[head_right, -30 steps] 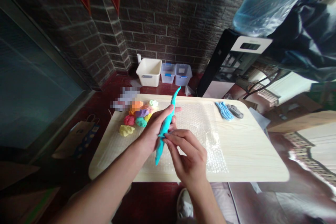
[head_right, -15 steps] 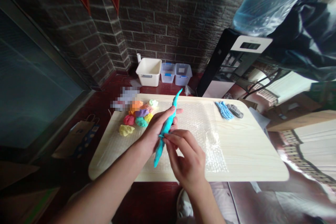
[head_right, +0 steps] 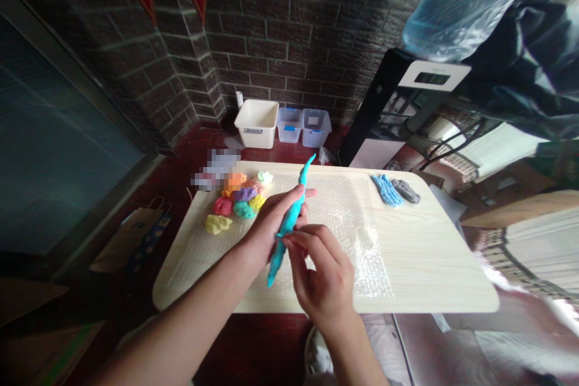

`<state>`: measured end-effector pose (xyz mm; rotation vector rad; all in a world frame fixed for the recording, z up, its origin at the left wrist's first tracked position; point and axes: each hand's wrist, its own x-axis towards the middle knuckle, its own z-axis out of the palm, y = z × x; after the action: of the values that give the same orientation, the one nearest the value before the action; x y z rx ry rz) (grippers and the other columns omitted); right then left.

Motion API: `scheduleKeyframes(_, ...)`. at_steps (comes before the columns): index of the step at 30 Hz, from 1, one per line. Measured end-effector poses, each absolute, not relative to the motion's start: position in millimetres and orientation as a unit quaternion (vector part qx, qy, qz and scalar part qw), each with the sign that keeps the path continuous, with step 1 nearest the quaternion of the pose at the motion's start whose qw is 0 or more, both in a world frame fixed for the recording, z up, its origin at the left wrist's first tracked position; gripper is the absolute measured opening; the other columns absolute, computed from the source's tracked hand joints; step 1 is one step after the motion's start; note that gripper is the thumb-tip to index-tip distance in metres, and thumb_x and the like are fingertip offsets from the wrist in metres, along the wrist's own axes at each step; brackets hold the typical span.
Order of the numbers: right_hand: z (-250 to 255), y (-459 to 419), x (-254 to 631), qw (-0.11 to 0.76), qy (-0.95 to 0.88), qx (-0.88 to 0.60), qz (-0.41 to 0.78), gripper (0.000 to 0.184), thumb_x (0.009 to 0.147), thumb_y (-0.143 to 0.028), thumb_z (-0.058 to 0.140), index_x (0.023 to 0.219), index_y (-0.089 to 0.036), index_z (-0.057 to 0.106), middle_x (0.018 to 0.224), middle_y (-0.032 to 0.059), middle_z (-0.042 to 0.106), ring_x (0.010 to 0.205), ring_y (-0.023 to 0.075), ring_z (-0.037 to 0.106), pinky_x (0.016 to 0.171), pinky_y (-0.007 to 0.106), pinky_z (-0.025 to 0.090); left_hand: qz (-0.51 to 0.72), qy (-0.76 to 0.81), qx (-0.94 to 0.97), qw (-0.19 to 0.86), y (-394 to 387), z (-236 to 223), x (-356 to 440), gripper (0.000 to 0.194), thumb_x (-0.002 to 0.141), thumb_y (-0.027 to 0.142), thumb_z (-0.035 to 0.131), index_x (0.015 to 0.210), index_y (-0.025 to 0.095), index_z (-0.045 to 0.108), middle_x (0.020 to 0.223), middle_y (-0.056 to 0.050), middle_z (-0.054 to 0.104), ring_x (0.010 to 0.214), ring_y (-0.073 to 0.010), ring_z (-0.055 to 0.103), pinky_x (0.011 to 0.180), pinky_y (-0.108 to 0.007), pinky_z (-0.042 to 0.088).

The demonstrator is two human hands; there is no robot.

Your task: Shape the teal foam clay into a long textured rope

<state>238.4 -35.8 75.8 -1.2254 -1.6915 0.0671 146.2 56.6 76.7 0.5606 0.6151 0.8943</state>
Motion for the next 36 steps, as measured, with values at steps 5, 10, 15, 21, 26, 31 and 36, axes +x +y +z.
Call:
scheduleKeyframes(5,74.7,-36.1,239.4,0.513,-0.691,-0.506,0.054,0.018,0.093,-0.005,0.067,0.104,-0.019,0.070,0.094,0.0061,0.069,0.080,0.0173,0.068,0.068,0.030,0.057,0.424,0.292,0.253,0.819,57.9,76.2,145.6,0.051,0.071,0.052,0.087,0.100,0.012,0.072,0.067,0.003,0.055,0.050,-0.0065,0.046,0.046,-0.021,0.033)
scheduleKeyframes(10,71.9,-36.4,242.0,0.542,-0.669,-0.500,0.093,0.021,0.092,-0.006,0.070,0.106,-0.021,0.074,0.097,0.0062,0.070,0.088,0.0196,0.069,0.076,0.034,0.058,0.424,0.268,0.219,0.837,59.5,78.9,143.4,0.050,0.073,0.048,0.087,0.102,0.010,0.072,0.068,0.004,0.053,0.052,-0.0051,0.043,0.049,-0.020,0.034)
scheduleKeyframes(15,69.3,-36.1,241.9,0.549,-0.674,-0.484,0.103,0.026,0.092,-0.003,0.070,0.108,-0.022,0.077,0.098,0.0055,0.071,0.092,0.0194,0.070,0.080,0.034,0.057,0.423,0.252,0.213,0.844,59.0,79.5,142.3,0.047,0.077,0.045,0.085,0.104,0.009,0.071,0.070,0.003,0.052,0.053,-0.0050,0.043,0.049,-0.019,0.035)
scheduleKeyframes(21,70.6,-34.4,241.4,0.517,-0.701,-0.488,0.058,0.022,0.092,-0.002,0.069,0.105,-0.019,0.074,0.095,0.0052,0.071,0.088,0.0167,0.071,0.077,0.029,0.057,0.426,0.262,0.241,0.832,58.3,77.8,142.8,0.051,0.078,0.048,0.083,0.108,0.009,0.072,0.071,0.002,0.054,0.052,-0.0056,0.046,0.048,-0.019,0.036)
scheduleKeyframes(26,64.8,-33.0,240.1,0.475,-0.721,-0.504,-0.003,0.020,0.096,-0.001,0.062,0.107,-0.017,0.066,0.094,0.0064,0.068,0.083,0.0162,0.068,0.071,0.027,0.056,0.429,0.273,0.242,0.826,56.5,77.7,144.7,0.058,0.076,0.052,0.085,0.110,0.007,0.071,0.070,0.003,0.054,0.052,-0.0059,0.047,0.048,-0.019,0.034)
scheduleKeyframes(31,60.1,-32.9,239.9,0.478,-0.717,-0.507,0.004,0.019,0.098,-0.002,0.056,0.105,-0.018,0.062,0.094,0.0070,0.065,0.087,0.0171,0.067,0.074,0.028,0.057,0.416,0.270,0.243,0.834,55.8,78.1,144.6,0.057,0.078,0.052,0.083,0.111,0.007,0.071,0.072,0.002,0.054,0.055,-0.0064,0.047,0.046,-0.018,0.034)
scheduleKeyframes(36,64.8,-34.9,240.6,0.501,-0.706,-0.500,0.012,0.019,0.096,-0.005,0.065,0.109,-0.018,0.068,0.099,0.0072,0.070,0.089,0.0174,0.069,0.077,0.029,0.058,0.399,0.250,0.205,0.858,58.3,77.1,144.2,0.054,0.078,0.045,0.084,0.113,0.007,0.069,0.072,0.003,0.053,0.054,-0.0055,0.045,0.046,-0.018,0.034)
